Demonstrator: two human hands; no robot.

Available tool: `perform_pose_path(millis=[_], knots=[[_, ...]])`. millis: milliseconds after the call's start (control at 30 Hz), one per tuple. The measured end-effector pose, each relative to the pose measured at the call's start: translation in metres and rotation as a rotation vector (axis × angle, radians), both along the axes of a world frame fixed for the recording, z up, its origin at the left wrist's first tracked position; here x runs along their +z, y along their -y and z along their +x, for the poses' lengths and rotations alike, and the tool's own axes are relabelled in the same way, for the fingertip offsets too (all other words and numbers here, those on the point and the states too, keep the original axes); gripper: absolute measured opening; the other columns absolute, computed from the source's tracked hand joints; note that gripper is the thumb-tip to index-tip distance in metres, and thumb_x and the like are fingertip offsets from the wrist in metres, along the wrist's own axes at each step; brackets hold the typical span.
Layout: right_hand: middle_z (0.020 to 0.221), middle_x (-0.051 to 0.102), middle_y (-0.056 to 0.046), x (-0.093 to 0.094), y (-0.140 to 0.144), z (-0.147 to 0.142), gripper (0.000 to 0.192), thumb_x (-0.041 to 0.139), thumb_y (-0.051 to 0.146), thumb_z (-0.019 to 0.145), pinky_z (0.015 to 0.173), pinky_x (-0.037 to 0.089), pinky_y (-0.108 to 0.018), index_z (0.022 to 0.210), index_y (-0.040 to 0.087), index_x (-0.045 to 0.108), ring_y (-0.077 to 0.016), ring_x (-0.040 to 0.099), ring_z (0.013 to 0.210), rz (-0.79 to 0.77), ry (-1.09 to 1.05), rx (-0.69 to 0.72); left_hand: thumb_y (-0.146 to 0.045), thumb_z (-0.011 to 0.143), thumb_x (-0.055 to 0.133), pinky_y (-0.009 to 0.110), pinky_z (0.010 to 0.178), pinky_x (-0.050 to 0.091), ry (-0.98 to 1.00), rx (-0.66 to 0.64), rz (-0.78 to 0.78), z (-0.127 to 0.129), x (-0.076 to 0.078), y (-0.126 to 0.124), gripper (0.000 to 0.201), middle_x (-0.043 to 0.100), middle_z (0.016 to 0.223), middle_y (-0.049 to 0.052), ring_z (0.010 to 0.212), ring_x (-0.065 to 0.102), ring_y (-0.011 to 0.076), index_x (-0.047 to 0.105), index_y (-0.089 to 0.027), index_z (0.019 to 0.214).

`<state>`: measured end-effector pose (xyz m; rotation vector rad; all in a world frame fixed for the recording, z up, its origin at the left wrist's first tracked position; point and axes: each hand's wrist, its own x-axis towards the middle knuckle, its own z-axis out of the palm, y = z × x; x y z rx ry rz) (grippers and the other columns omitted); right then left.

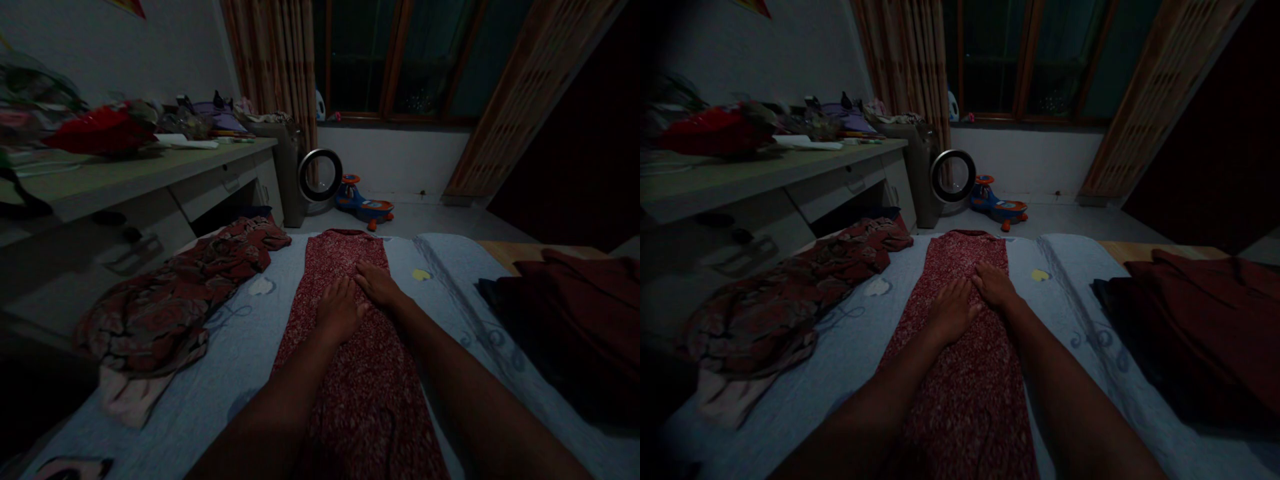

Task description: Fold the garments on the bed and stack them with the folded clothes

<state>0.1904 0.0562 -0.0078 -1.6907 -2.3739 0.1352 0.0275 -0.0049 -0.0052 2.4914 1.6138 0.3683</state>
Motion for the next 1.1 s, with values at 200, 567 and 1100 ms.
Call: perform_pose_path(millis=[200,567,1100], knots=[[0.158,0.032,-0.014,-0.003,-0.023,0.006,0.058,0.03,0.043,0.102,0.117,0.023,-0.043,0.149,0.01,0.037,-0.0264,0.027,0.147,-0.001,0.077,-0.068,-0.055,0.096,0.035,0.046,0.121,0.017,0.003,0.0,-0.038,0.001,0.0,-0.001,0.068,0.03,0.16,0.01,0.149,0.021,0.0277,0.035,-0.016,0.151],[0.161,0.025,-0.016,-0.002,-0.048,0.015,0.067,0.03,0.053,0.1,0.117,0.021,-0.044,0.15,0.009,0.034,-0.0285,0.026,0.146,-0.019,0.067,-0.18,-0.056,0.096,0.036,0.049,0.119,0.02,0.008,0.01,-0.025,0.001,0.0,-0.001,0.067,0.03,0.159,0.011,0.148,0.024,0.0301,0.037,-0.017,0.15],[0.133,0.061,-0.012,0.016,-0.035,0.013,0.041,0.036,0.028,0.098,0.103,0.036,-0.031,0.131,0.014,0.056,-0.0218,0.054,0.121,0.078,-0.08,-0.024,-0.056,0.095,0.037,0.048,0.121,0.018,-0.009,0.016,-0.066,0.003,0.005,0.0,0.071,0.025,0.161,0.012,0.149,0.02,0.031,0.035,-0.013,0.152]])
